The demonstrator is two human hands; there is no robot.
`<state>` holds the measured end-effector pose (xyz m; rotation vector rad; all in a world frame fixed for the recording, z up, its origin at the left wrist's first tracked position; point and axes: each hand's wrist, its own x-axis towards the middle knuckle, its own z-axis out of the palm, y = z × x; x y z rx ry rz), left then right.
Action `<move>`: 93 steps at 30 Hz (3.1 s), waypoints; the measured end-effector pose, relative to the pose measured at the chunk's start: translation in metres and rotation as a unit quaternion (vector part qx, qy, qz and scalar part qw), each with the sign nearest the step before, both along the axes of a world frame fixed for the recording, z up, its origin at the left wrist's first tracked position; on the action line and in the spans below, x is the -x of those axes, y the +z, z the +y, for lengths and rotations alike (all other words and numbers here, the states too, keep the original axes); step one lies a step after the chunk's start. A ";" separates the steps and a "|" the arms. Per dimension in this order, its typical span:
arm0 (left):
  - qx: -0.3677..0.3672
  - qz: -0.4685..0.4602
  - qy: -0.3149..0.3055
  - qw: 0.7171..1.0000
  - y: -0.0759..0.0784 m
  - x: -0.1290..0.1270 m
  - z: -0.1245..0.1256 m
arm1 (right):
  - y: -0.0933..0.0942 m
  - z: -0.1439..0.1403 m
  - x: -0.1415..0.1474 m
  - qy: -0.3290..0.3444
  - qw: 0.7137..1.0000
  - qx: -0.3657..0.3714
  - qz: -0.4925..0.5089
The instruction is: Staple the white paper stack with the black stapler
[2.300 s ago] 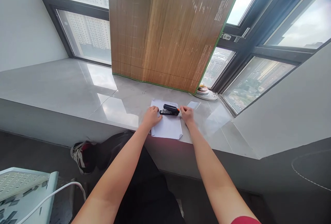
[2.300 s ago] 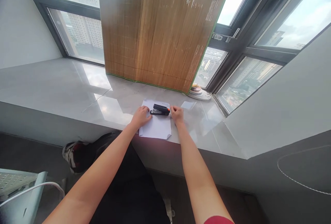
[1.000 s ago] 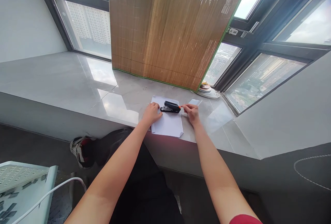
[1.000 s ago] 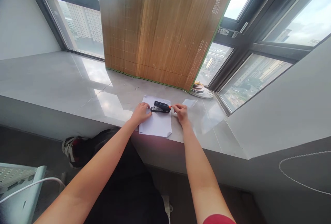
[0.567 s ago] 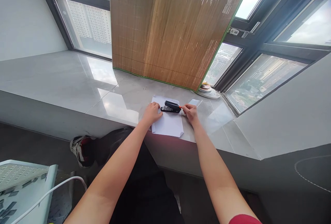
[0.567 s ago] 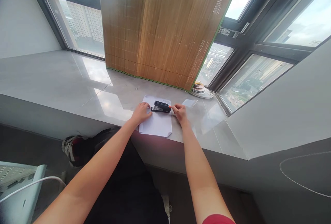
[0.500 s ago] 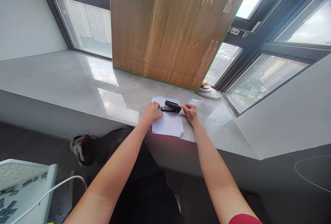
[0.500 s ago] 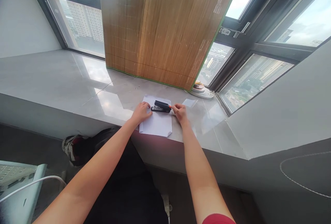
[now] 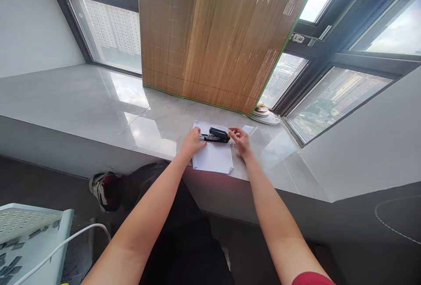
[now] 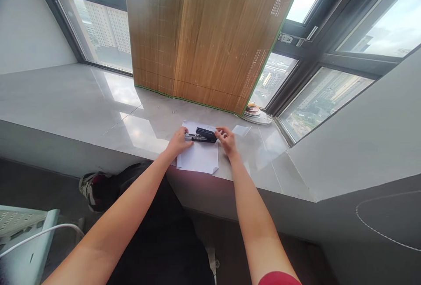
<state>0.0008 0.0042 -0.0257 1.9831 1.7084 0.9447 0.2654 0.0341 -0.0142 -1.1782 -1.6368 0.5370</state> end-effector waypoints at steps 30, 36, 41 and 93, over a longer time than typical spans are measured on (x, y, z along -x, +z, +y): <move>0.205 -0.731 -0.016 0.651 0.032 0.002 0.001 | 0.004 -0.017 0.033 0.019 0.907 -0.336 -0.252; 0.213 -0.738 0.012 0.641 0.030 -0.001 0.003 | 0.003 -0.019 0.031 0.017 0.896 -0.330 -0.298; 0.185 -0.730 0.015 0.657 0.026 -0.003 0.007 | 0.004 -0.019 0.034 -0.014 0.909 -0.332 -0.251; 0.022 -0.601 -0.300 0.740 0.046 -0.015 -0.025 | 0.024 0.017 -0.010 -0.193 0.949 -0.203 -0.146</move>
